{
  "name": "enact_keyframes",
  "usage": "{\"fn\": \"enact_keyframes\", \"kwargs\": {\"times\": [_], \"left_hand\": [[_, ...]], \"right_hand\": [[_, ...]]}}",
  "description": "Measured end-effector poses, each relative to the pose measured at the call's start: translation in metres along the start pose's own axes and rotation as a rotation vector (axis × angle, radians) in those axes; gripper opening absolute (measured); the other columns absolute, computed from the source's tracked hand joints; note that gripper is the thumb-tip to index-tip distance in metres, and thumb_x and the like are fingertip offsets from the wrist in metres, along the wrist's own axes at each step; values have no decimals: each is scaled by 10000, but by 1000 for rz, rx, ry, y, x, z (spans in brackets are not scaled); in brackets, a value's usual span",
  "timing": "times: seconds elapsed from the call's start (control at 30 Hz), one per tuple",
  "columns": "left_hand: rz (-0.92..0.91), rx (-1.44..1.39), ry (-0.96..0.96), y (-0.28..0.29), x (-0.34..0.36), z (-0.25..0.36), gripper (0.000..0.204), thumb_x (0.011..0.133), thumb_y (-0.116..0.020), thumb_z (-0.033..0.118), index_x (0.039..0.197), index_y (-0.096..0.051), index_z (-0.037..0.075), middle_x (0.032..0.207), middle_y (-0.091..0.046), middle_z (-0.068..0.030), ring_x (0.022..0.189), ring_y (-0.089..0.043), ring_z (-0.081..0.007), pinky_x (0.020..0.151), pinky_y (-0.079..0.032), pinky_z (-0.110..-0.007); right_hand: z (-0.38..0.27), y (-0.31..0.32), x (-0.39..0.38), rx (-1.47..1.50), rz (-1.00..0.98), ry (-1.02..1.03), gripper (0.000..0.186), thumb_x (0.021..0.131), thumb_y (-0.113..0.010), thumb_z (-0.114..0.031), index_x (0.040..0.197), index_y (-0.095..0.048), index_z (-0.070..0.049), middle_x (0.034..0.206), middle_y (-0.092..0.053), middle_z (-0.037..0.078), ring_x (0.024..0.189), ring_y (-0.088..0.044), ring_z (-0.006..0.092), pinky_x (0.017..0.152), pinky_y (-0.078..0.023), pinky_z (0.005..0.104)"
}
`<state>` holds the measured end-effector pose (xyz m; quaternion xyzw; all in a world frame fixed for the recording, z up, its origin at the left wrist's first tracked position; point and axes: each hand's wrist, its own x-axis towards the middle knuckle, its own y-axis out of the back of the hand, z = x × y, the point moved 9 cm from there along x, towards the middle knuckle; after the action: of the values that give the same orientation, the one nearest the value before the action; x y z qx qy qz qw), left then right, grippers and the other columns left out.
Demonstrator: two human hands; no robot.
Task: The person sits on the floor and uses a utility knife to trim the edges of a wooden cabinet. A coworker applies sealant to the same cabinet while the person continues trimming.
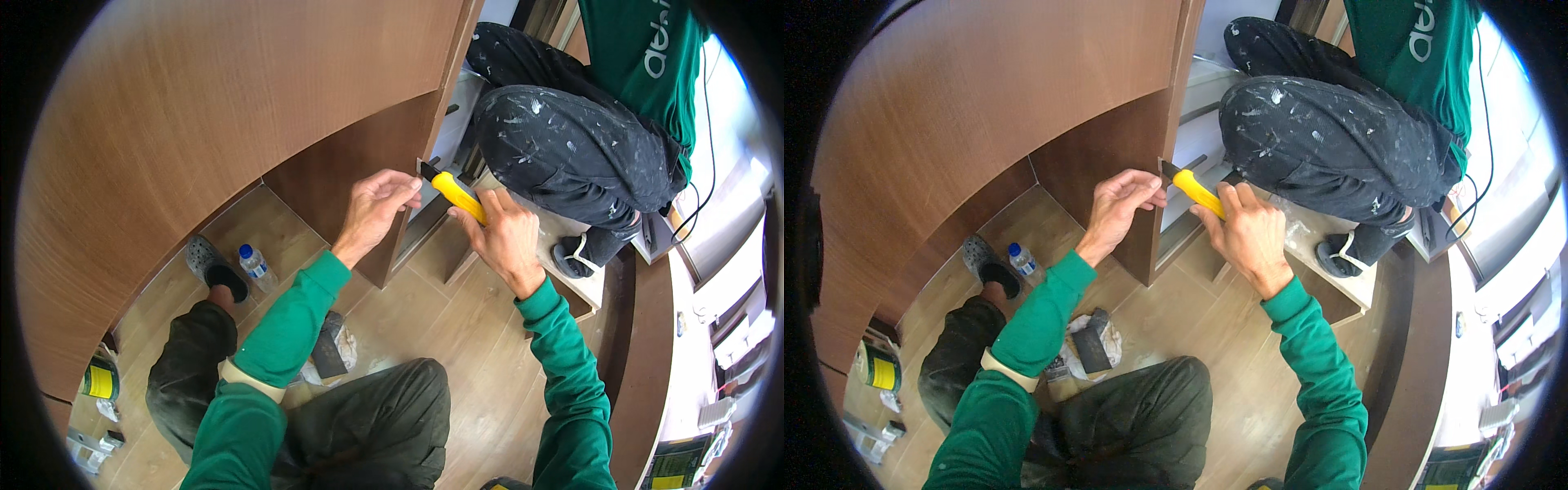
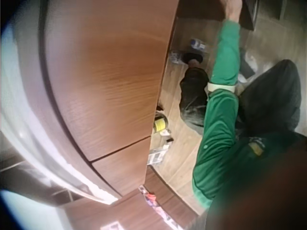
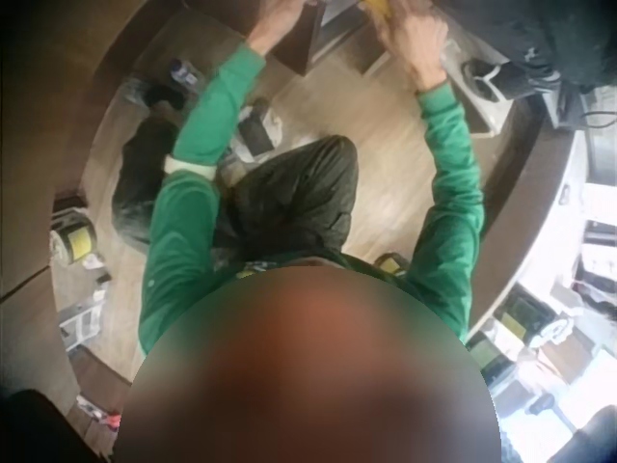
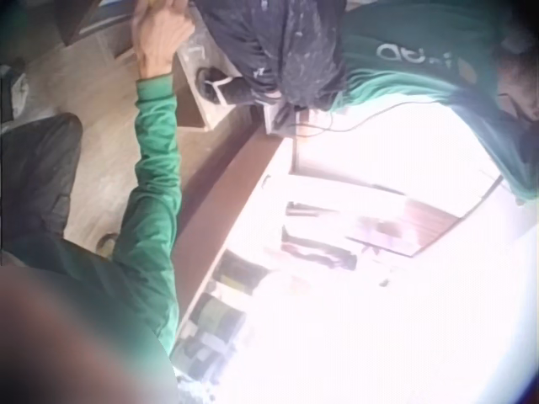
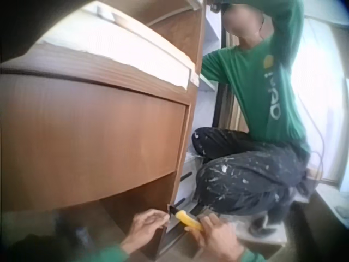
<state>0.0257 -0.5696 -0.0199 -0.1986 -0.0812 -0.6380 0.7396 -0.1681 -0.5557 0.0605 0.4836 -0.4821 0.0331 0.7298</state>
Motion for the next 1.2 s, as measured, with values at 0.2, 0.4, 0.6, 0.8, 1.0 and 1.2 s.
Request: {"fn": "enact_keyframes", "kwargs": {"times": [0.2, 0.4, 0.6, 0.8, 1.0, 1.2], "left_hand": [[0, 8, -11, -7, 11, 4, 305, 1006, -727, 326, 1049, -735, 24, 892, -762, -88, 840, -735, -165, 780, -548, -309], [43, -27, 2, -8, 13, 6, 260, 994, -744, 268, 993, -733, 9, 837, -756, -80, 765, -719, -132, 702, -520, -272], [96, -88, 41, -10, 14, 2, 213, 982, -757, 223, 967, -737, 12, 799, -752, -69, 711, -707, -117, 623, -472, -251], [115, -79, 50, -10, 14, 2, 255, 977, -762, 256, 997, -753, 2, 817, -765, -84, 735, -726, -136, 662, -510, -270], [117, -36, 71, -9, 9, -1, 282, 973, -765, 278, 1006, -762, -2, 836, -775, -90, 763, -742, -152, 692, -535, -286], [116, -45, 36, -9, 11, 4, 280, 971, -768, 267, 1000, -763, -11, 846, -777, -103, 770, -747, -164, 717, -548, -291]], "right_hand": [[-3, 10, 9, -54, -8, 39, 398, 834, -839, -406, 966, -669, -70, 744, -603, 90, 603, -662, 314, 531, -518, 416], [-6, 13, 14, -90, -46, 38, 391, 831, -836, -406, 957, -678, -72, 729, -605, 90, 590, -660, 305, 524, -519, 407], [-8, 18, 16, -113, -29, 59, 387, 816, -847, -386, 950, -679, -65, 730, -604, 86, 591, -660, 294, 519, -516, 398], [-9, 21, 17, -109, -6, 52, 374, 801, -856, -361, 962, -685, -70, 744, -603, 83, 603, -660, 292, 527, -517, 397], [-10, 19, 15, -105, -52, 60, 374, 802, -853, -357, 971, -682, -70, 751, -598, 88, 610, -656, 300, 534, -517, 406], [-10, 21, 19, -107, -44, 80, 360, 795, -872, -313, 970, -708, -44, 720, -576, 89, 591, -620, 278, 542, -492, 393]]}}
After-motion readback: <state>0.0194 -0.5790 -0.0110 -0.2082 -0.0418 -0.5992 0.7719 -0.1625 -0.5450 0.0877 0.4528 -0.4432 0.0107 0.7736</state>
